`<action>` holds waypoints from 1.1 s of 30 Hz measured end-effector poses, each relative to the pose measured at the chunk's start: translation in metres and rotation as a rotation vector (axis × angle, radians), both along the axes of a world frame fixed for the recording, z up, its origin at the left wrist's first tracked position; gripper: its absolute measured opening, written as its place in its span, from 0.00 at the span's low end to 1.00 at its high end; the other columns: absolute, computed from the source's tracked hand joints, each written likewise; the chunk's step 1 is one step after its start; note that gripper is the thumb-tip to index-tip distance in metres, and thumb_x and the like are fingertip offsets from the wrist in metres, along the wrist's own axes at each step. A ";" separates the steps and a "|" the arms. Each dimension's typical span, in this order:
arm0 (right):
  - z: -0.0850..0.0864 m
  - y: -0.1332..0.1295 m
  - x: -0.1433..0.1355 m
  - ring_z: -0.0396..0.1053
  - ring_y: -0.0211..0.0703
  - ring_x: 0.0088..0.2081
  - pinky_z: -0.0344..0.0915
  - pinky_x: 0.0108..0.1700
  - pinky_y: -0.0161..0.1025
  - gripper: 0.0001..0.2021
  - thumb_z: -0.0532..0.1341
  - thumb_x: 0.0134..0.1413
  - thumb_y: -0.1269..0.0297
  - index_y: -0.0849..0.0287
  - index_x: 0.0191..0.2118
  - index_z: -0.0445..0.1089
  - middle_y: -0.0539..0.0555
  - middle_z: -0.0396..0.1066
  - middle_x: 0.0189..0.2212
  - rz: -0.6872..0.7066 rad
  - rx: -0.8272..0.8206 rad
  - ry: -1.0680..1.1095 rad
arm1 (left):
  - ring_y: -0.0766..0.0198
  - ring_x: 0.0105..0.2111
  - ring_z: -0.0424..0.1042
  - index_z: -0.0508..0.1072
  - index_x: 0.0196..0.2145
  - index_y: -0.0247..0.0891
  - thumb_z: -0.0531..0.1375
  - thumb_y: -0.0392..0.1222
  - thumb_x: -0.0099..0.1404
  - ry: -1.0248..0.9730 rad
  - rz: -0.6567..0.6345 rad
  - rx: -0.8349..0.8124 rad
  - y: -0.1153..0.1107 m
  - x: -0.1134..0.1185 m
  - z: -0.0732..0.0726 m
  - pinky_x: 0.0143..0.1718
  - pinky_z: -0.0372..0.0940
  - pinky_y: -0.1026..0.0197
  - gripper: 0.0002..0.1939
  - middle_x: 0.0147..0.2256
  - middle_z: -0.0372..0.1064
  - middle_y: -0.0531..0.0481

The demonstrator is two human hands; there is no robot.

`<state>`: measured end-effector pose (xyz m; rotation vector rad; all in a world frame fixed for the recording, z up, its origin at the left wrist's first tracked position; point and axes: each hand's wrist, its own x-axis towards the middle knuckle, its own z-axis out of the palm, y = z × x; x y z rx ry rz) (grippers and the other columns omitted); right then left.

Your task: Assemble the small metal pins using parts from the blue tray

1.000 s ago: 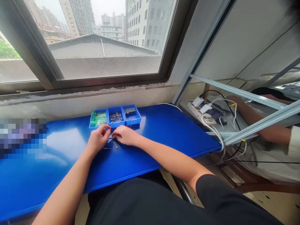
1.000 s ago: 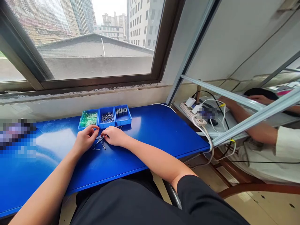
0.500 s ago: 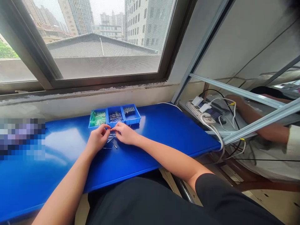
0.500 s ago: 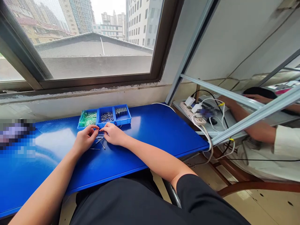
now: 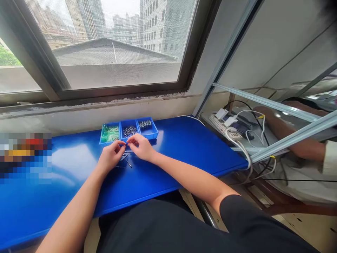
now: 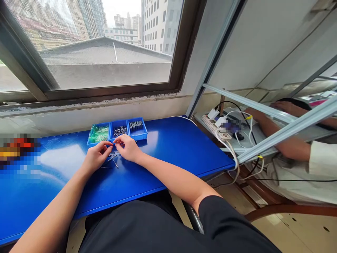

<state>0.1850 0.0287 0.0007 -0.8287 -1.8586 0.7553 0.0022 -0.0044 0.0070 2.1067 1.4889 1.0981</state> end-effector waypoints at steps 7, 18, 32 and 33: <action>0.004 -0.001 -0.001 0.73 0.41 0.40 0.71 0.42 0.40 0.07 0.60 0.58 0.63 0.61 0.39 0.71 0.55 0.75 0.37 -0.041 -0.147 0.068 | 0.69 0.19 0.59 0.74 0.41 0.39 0.58 0.49 0.65 -0.005 0.012 0.000 0.000 -0.001 0.000 0.24 0.56 0.66 0.12 0.20 0.61 0.58; 0.001 0.000 -0.001 0.74 0.40 0.38 0.71 0.42 0.38 0.08 0.62 0.56 0.63 0.61 0.39 0.72 0.55 0.76 0.36 -0.047 -0.224 0.140 | 0.69 0.19 0.60 0.73 0.39 0.39 0.58 0.49 0.66 0.000 0.032 -0.003 0.003 -0.002 -0.003 0.24 0.56 0.65 0.12 0.20 0.61 0.58; 0.003 -0.001 -0.001 0.75 0.41 0.40 0.72 0.45 0.41 0.08 0.62 0.58 0.65 0.61 0.40 0.75 0.56 0.78 0.39 -0.048 -0.206 0.093 | 0.66 0.20 0.63 0.71 0.37 0.39 0.53 0.51 0.68 0.003 0.051 -0.006 0.001 -0.001 0.001 0.24 0.58 0.64 0.14 0.20 0.63 0.56; 0.003 -0.001 -0.001 0.75 0.42 0.40 0.72 0.45 0.41 0.08 0.62 0.58 0.64 0.61 0.40 0.75 0.56 0.78 0.39 -0.047 -0.214 0.100 | 0.67 0.19 0.62 0.71 0.38 0.39 0.55 0.50 0.68 -0.003 0.050 -0.003 0.001 -0.001 0.001 0.24 0.57 0.64 0.13 0.19 0.62 0.57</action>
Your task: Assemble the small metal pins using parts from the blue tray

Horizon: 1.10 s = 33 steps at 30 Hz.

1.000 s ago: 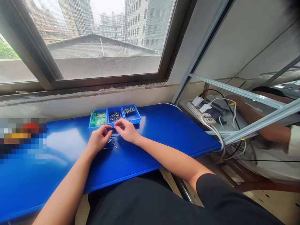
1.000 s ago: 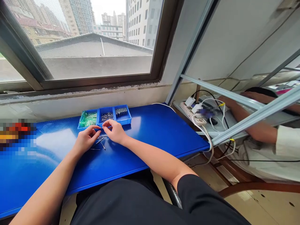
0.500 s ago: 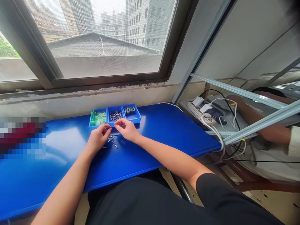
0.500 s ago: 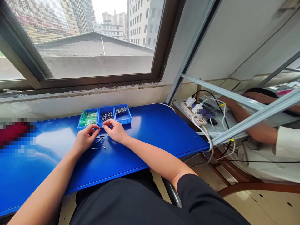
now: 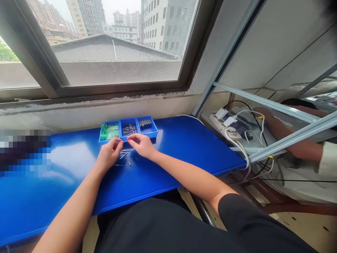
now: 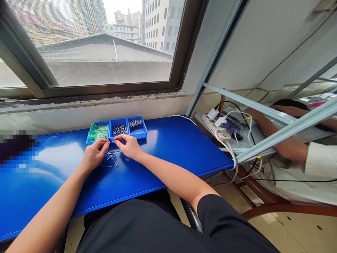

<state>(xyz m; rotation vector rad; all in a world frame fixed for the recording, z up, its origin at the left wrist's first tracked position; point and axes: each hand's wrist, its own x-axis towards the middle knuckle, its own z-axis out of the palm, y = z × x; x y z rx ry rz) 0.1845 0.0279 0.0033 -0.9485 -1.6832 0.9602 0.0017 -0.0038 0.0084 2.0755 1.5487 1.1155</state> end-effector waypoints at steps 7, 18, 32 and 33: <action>0.001 0.000 0.000 0.76 0.42 0.39 0.72 0.45 0.41 0.08 0.63 0.56 0.65 0.61 0.39 0.76 0.56 0.79 0.38 -0.001 -0.042 0.035 | 0.69 0.19 0.58 0.71 0.40 0.39 0.55 0.49 0.68 -0.016 0.000 -0.001 0.001 0.000 -0.001 0.24 0.55 0.65 0.12 0.19 0.59 0.59; 0.002 0.000 0.000 0.76 0.41 0.38 0.71 0.43 0.39 0.08 0.63 0.56 0.65 0.62 0.39 0.77 0.56 0.79 0.37 -0.010 -0.048 0.036 | 0.69 0.18 0.57 0.70 0.42 0.39 0.56 0.50 0.67 -0.024 0.013 -0.005 -0.002 0.002 0.002 0.24 0.55 0.65 0.13 0.19 0.58 0.60; -0.001 0.002 0.000 0.75 0.41 0.38 0.70 0.42 0.39 0.08 0.63 0.56 0.63 0.61 0.39 0.76 0.55 0.79 0.36 -0.005 -0.058 0.065 | 0.69 0.18 0.57 0.69 0.40 0.39 0.57 0.50 0.67 -0.046 0.003 -0.019 -0.002 0.002 0.002 0.24 0.55 0.65 0.12 0.19 0.58 0.60; -0.001 0.002 0.000 0.75 0.41 0.37 0.71 0.42 0.39 0.08 0.63 0.56 0.63 0.61 0.39 0.76 0.55 0.78 0.36 -0.007 -0.063 0.069 | 0.69 0.18 0.56 0.69 0.40 0.39 0.57 0.50 0.66 -0.048 0.003 -0.012 -0.002 0.003 0.002 0.24 0.54 0.65 0.12 0.19 0.57 0.60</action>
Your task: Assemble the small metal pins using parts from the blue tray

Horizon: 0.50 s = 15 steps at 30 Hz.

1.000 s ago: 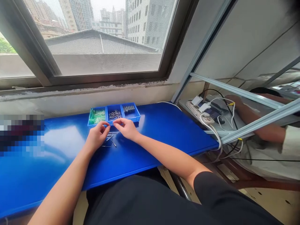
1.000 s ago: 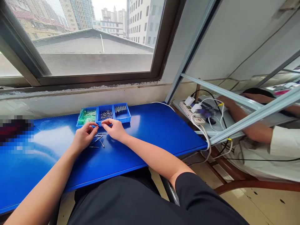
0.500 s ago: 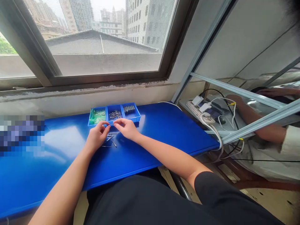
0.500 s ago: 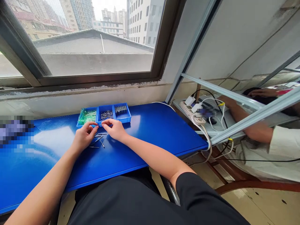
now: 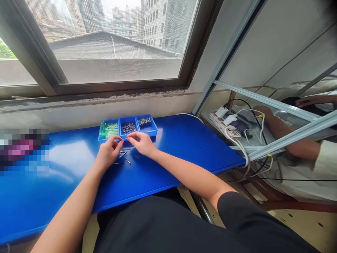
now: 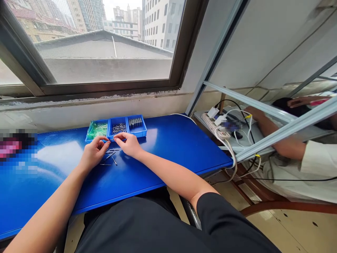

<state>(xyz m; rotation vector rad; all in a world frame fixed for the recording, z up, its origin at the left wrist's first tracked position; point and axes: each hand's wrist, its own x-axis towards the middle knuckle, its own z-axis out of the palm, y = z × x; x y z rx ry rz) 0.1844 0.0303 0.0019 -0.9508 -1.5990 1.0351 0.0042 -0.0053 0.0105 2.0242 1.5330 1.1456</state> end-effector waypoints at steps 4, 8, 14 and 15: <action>0.000 0.000 0.000 0.75 0.41 0.38 0.71 0.42 0.39 0.08 0.63 0.56 0.63 0.60 0.39 0.76 0.55 0.78 0.36 0.004 0.003 -0.005 | 0.69 0.18 0.56 0.70 0.38 0.39 0.56 0.50 0.67 0.005 -0.011 0.001 0.001 -0.001 -0.001 0.24 0.54 0.65 0.12 0.19 0.57 0.60; 0.001 -0.002 -0.001 0.75 0.41 0.38 0.71 0.42 0.39 0.07 0.64 0.56 0.64 0.60 0.38 0.76 0.55 0.79 0.37 -0.002 0.034 -0.022 | 0.68 0.20 0.61 0.71 0.33 0.38 0.54 0.52 0.68 0.025 -0.006 -0.018 0.002 -0.003 -0.001 0.25 0.56 0.65 0.15 0.20 0.62 0.57; 0.003 -0.002 0.000 0.76 0.41 0.38 0.71 0.42 0.39 0.07 0.64 0.56 0.64 0.60 0.38 0.76 0.55 0.79 0.36 -0.005 0.030 -0.024 | 0.69 0.19 0.59 0.71 0.38 0.39 0.56 0.51 0.67 0.023 0.009 -0.023 0.000 -0.001 0.001 0.25 0.55 0.65 0.13 0.19 0.60 0.59; 0.003 -0.002 0.000 0.76 0.41 0.39 0.71 0.43 0.39 0.07 0.63 0.56 0.64 0.60 0.38 0.76 0.55 0.79 0.36 -0.004 0.029 -0.024 | 0.69 0.19 0.58 0.71 0.40 0.39 0.57 0.51 0.66 0.016 0.011 -0.018 -0.001 -0.001 0.001 0.25 0.55 0.65 0.13 0.19 0.59 0.59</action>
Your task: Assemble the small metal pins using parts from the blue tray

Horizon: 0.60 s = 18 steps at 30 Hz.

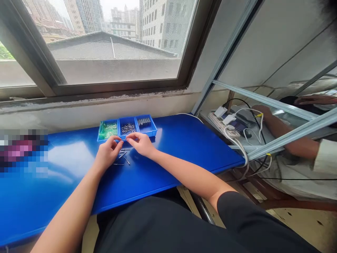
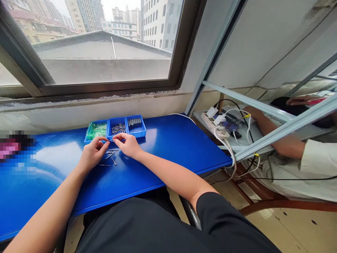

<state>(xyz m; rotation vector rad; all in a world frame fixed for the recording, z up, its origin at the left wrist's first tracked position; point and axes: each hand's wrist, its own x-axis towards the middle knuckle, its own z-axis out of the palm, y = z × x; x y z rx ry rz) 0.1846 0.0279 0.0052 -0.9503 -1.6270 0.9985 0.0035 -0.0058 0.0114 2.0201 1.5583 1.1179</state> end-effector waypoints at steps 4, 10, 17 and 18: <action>0.000 0.000 0.001 0.76 0.42 0.39 0.71 0.43 0.39 0.07 0.63 0.56 0.64 0.60 0.38 0.77 0.55 0.78 0.37 0.007 0.000 -0.005 | 0.70 0.18 0.56 0.70 0.40 0.40 0.57 0.51 0.66 -0.024 -0.005 0.005 0.001 0.000 -0.002 0.25 0.54 0.65 0.12 0.19 0.57 0.60; 0.000 -0.001 0.000 0.76 0.41 0.39 0.71 0.42 0.38 0.08 0.63 0.56 0.63 0.60 0.39 0.76 0.55 0.79 0.37 0.003 -0.001 -0.015 | 0.67 0.20 0.62 0.71 0.36 0.39 0.55 0.52 0.67 0.009 -0.038 -0.033 0.003 -0.003 -0.003 0.25 0.57 0.64 0.13 0.21 0.65 0.56; 0.001 -0.001 0.000 0.76 0.41 0.38 0.70 0.43 0.38 0.06 0.64 0.55 0.65 0.60 0.38 0.76 0.54 0.78 0.36 0.017 0.010 -0.019 | 0.67 0.21 0.63 0.72 0.38 0.38 0.53 0.52 0.69 0.042 -0.031 -0.011 0.002 -0.002 0.000 0.25 0.58 0.64 0.15 0.20 0.65 0.56; 0.001 -0.001 0.000 0.76 0.41 0.38 0.70 0.43 0.39 0.06 0.64 0.55 0.65 0.60 0.38 0.76 0.54 0.78 0.36 0.017 0.005 -0.014 | 0.67 0.20 0.61 0.72 0.39 0.38 0.54 0.52 0.68 0.030 -0.030 -0.008 0.001 -0.002 -0.001 0.25 0.57 0.65 0.15 0.20 0.63 0.57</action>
